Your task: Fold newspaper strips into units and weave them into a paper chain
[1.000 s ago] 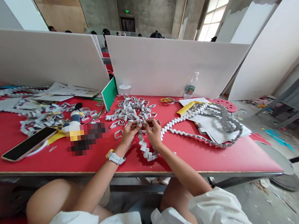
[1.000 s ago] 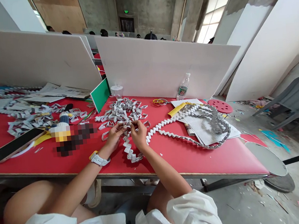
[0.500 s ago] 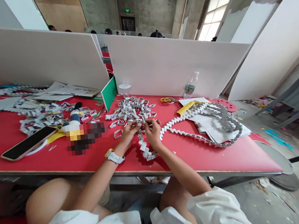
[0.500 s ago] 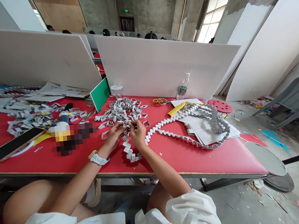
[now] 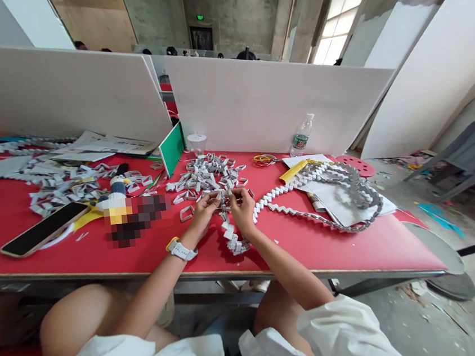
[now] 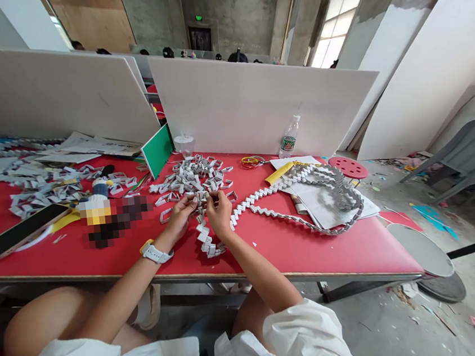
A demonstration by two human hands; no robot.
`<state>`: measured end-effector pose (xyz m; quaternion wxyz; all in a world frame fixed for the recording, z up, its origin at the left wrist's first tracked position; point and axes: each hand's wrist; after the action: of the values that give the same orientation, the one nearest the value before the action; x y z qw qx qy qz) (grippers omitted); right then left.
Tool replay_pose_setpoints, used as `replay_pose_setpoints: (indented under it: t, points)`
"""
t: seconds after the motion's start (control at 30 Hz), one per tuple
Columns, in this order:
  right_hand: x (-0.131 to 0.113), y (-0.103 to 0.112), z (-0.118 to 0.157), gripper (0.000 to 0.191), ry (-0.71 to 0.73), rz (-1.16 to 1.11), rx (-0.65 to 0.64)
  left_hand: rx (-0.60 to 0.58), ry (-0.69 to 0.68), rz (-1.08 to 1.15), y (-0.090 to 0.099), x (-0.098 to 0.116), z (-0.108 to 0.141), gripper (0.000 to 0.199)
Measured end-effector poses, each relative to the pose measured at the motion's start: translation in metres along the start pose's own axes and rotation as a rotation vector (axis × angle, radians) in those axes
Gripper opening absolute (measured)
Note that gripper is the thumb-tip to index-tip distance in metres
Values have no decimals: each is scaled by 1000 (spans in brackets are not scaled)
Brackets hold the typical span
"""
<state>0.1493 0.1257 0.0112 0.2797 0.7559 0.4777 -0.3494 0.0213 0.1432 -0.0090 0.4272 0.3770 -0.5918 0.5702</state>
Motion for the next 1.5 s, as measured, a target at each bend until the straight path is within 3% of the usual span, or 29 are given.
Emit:
replay_pose_setpoints:
  t: [0.4,0.8,1.27,1.5]
  points:
    - [4,-4,1,11,-32,-41,-21,9,-28,-16,-2,3,0,40]
    - [-5,0,2,9,62,16,-10,24,-77,-76,-8,8,2,41]
    - [12,-1,-5,10,109,146,-195,79,-141,-208,-7,9,1,36]
    - [12,1,-6,8,91,171,-228,7,-219,-384,-1,14,1,40]
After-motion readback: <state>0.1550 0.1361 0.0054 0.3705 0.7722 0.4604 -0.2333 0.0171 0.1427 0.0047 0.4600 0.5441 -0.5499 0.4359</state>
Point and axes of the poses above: each hand's wrist, its own z-axis away from the middle knuckle, its own y-axis out of the back of the hand, x = y × z, and after that the axes turned 6 degrees about y, right-handed
